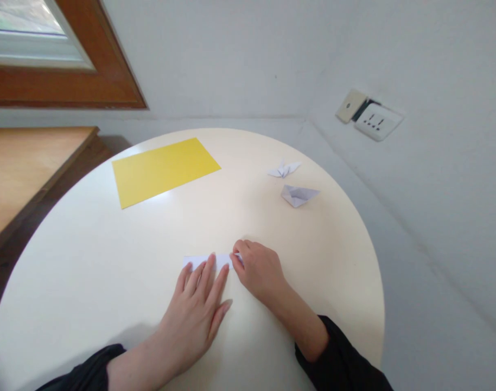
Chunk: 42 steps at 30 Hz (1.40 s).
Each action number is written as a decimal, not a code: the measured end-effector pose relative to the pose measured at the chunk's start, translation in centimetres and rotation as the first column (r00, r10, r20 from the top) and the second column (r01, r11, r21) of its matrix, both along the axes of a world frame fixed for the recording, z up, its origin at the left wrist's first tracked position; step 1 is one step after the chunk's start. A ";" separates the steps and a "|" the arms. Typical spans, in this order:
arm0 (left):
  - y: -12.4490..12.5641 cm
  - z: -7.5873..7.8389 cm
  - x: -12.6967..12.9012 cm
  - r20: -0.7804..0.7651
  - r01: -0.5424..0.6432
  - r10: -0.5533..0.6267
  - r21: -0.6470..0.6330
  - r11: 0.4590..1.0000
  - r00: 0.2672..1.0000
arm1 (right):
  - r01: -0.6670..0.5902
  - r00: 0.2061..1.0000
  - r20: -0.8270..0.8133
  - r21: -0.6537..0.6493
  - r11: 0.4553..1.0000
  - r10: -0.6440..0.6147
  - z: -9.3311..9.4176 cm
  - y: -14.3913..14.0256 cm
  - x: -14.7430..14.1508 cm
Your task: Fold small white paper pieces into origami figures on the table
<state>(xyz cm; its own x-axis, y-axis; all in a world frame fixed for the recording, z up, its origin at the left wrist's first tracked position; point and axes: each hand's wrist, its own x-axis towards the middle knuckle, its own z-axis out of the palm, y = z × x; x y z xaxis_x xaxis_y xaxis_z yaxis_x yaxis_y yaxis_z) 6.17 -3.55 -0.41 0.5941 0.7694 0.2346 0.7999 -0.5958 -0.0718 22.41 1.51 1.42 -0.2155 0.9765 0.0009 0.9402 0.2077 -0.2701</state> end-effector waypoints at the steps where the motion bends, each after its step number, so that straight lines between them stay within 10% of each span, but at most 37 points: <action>1: 0.0 0.0 0.0 -0.001 0.003 -0.003 -0.008 1.000 1.000 | -0.001 1.000 0.006 -0.004 1.000 0.001 0.0 0.0 0.0; 30: 0.1 -0.6 -0.4 0.035 0.024 -0.023 -0.039 0.999 0.999 | 0.121 0.972 -0.226 0.236 0.964 -0.066 -2.7 -2.3 3.0; 35: 0.2 -0.6 -0.4 0.046 0.019 -0.017 -0.043 0.999 0.999 | 0.214 0.942 -0.328 0.426 0.879 -0.071 -1.9 -3.3 2.8; 42: 0.1 -0.7 -0.3 0.051 0.018 -0.016 -0.027 0.999 0.999 | -0.168 0.955 -0.151 0.435 0.885 0.255 -2.2 -5.8 -1.2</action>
